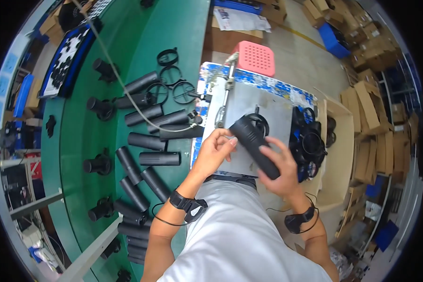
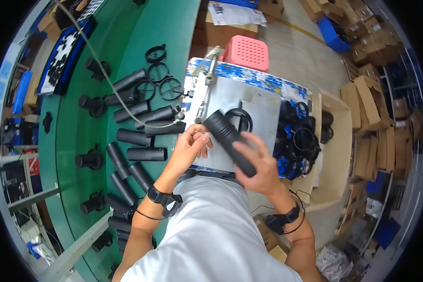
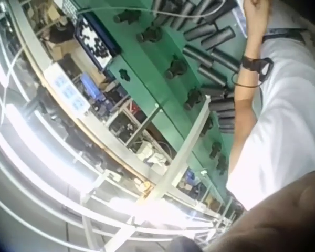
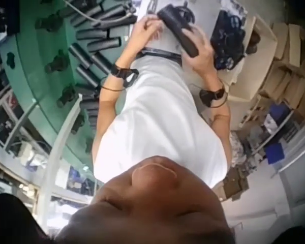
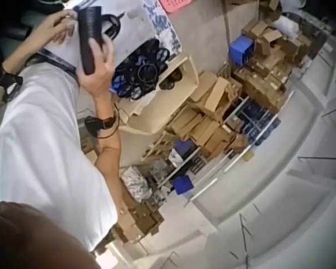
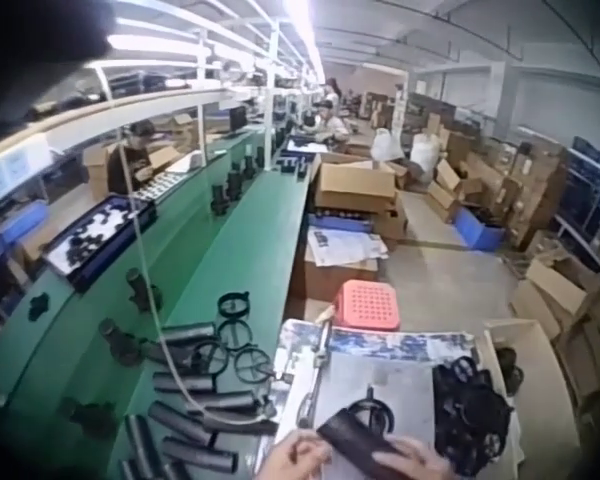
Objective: The person peels a backing from a foam strip, presses it into a circular base, and places the base into a box. They then fit a plastic ring into a jig, insert a cylindrical housing, and press the housing down before setting it aside.
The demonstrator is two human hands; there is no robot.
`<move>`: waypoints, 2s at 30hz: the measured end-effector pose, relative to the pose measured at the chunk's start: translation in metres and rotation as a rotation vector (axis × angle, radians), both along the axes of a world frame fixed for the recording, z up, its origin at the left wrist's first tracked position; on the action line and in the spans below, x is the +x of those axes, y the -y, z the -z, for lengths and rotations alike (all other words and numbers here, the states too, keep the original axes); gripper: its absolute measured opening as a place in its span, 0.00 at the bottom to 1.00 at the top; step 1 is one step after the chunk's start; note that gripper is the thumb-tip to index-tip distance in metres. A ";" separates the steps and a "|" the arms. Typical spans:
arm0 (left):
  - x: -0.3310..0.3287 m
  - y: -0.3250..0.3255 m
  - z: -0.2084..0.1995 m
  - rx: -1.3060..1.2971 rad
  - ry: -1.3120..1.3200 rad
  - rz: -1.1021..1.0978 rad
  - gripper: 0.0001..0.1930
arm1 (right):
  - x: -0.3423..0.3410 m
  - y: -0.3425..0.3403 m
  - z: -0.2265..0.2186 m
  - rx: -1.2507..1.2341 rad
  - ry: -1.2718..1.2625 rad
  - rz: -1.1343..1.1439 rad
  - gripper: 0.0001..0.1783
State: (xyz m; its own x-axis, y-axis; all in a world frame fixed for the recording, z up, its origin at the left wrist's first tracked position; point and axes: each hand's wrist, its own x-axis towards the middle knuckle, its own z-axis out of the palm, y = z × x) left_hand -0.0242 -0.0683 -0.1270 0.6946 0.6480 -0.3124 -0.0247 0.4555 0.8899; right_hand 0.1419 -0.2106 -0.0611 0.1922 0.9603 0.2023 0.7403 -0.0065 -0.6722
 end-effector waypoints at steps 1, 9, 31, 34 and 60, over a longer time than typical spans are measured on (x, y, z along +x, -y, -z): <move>0.002 0.003 0.001 0.073 -0.010 0.026 0.13 | 0.014 0.007 -0.005 -0.007 0.061 0.098 0.31; 0.005 0.013 0.061 0.598 -0.253 0.012 0.05 | 0.047 -0.005 -0.023 -0.164 0.122 0.094 0.27; -0.002 0.011 0.068 0.649 -0.132 -0.002 0.03 | 0.062 -0.072 0.050 0.075 -0.422 -0.147 0.26; -0.002 0.013 0.070 0.655 -0.127 -0.032 0.03 | 0.052 -0.071 0.072 0.263 -0.562 -0.046 0.22; 0.002 0.016 0.068 0.720 -0.203 -0.094 0.04 | 0.043 -0.077 0.131 0.434 -0.585 -0.006 0.28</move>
State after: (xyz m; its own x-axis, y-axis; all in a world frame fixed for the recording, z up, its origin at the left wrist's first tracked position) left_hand -0.0219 -0.0844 -0.1954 0.6004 0.7940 0.0950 0.1617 -0.2369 0.9580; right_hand 0.1854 -0.1334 -0.1919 0.3808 0.8183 0.4306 0.2578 0.3532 -0.8993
